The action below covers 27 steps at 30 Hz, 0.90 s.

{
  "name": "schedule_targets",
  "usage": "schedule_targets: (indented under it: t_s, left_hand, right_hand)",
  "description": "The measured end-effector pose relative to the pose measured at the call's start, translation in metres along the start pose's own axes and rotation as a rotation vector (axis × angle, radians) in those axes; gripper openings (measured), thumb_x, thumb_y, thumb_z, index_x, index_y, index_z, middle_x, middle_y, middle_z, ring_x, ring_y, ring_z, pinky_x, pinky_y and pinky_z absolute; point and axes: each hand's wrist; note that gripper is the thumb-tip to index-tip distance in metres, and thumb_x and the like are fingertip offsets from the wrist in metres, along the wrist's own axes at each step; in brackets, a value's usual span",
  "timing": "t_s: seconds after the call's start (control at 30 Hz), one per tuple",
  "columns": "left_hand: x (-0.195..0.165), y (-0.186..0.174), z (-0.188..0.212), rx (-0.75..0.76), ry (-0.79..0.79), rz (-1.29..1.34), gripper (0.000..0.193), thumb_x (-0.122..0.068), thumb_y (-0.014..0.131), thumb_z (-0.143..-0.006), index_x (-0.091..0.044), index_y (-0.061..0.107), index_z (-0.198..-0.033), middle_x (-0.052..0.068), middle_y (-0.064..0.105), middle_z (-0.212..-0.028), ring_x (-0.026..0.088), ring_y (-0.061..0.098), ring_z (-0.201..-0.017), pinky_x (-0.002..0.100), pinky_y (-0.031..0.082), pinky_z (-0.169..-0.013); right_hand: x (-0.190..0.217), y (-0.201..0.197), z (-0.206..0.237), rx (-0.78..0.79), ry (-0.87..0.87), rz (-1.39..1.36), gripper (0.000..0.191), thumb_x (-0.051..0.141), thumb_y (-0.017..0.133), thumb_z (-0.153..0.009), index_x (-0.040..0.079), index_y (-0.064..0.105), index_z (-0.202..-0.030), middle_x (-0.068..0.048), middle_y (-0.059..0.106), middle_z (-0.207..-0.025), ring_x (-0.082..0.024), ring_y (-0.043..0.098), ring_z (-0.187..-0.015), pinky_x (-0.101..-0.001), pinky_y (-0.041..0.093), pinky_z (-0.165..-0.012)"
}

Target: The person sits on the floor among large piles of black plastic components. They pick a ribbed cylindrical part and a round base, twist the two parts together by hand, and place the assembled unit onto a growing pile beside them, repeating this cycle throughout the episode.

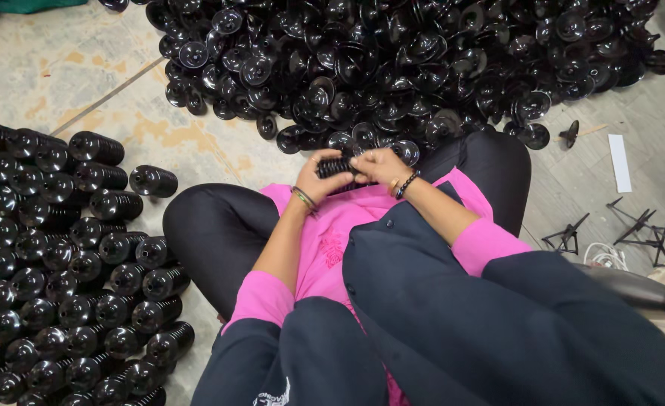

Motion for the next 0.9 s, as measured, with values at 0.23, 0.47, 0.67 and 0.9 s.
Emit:
schedule_targets:
  t_s: [0.23, 0.47, 0.67, 0.9]
  left_hand:
    - [-0.026, -0.014, -0.012, -0.450, -0.406, 0.674, 0.050, -0.015, 0.084, -0.080, -0.013, 0.059, -0.123, 0.005, 0.065, -0.108, 0.023, 0.068, -0.095, 0.043, 0.065, -0.072]
    - [-0.019, -0.016, -0.012, -0.467, -0.468, 0.735, 0.050, -0.020, 0.084, -0.081, -0.013, 0.059, -0.123, 0.006, 0.067, -0.108, 0.023, 0.070, -0.096, 0.045, 0.065, -0.075]
    - [-0.019, -0.016, -0.014, -0.440, -0.492, 0.723, 0.048, -0.021, 0.084, -0.080, -0.015, 0.058, -0.121, 0.006, 0.067, -0.108, 0.022, 0.069, -0.097, 0.047, 0.065, -0.076]
    - [-0.021, -0.013, -0.012, -0.433, -0.512, 0.697, 0.046, -0.020, 0.083, -0.080, -0.016, 0.059, -0.119, 0.007, 0.068, -0.107, 0.024, 0.070, -0.096, 0.049, 0.064, -0.076]
  right_hand:
    - [0.084, -0.024, -0.010, -0.465, -0.261, 1.193, 0.023, 0.029, 0.076, -0.091, 0.007, 0.077, -0.097, -0.015, 0.072, -0.107, -0.036, 0.069, -0.100, -0.0464, 0.056, -0.084]
    - [0.077, -0.022, -0.020, -0.564, -0.272, 1.438, 0.025, 0.030, 0.077, -0.082, 0.007, 0.075, -0.090, -0.015, 0.070, -0.100, -0.034, 0.067, -0.098, -0.0461, 0.055, -0.081]
    - [0.085, -0.016, -0.014, -0.559, -0.399, 1.550, 0.017, 0.027, 0.072, -0.082, 0.011, 0.076, -0.088, -0.010, 0.071, -0.099, -0.030, 0.067, -0.098, -0.0441, 0.053, -0.081]
    - [0.101, -0.009, -0.036, -0.333, -0.059, 1.729, 0.021, 0.015, 0.059, -0.095, 0.016, 0.079, -0.094, -0.009, 0.073, -0.097, -0.028, 0.071, -0.093, -0.0459, 0.054, -0.082]
Point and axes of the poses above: each hand's wrist, its own z-axis away from the middle knuckle, its own y-axis out of the palm, x = y × z
